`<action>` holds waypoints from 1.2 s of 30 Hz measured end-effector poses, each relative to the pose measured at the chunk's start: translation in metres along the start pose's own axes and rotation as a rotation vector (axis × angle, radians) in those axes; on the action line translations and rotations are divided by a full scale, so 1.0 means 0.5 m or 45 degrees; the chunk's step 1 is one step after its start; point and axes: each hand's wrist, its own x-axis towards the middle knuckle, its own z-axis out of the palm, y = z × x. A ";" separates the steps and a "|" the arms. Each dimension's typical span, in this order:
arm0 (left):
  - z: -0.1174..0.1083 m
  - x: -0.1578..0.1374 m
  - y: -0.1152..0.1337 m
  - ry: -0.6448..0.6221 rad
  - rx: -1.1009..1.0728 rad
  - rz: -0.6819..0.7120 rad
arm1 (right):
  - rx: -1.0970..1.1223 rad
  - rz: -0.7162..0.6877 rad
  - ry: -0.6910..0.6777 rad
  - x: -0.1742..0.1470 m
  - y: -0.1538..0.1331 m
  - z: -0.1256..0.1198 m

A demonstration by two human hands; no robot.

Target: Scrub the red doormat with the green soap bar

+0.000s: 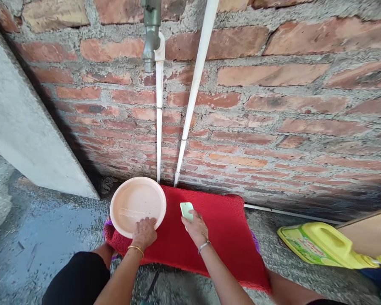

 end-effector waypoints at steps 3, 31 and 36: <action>0.003 0.003 -0.001 0.001 0.006 -0.008 | 0.007 -0.116 -0.018 0.032 -0.086 0.019; 0.019 0.011 0.001 -0.005 0.103 -0.005 | -0.067 -0.334 0.083 0.176 -0.081 0.012; 0.021 0.015 0.002 -0.015 0.115 -0.009 | -0.333 -0.454 -0.025 0.189 -0.107 0.023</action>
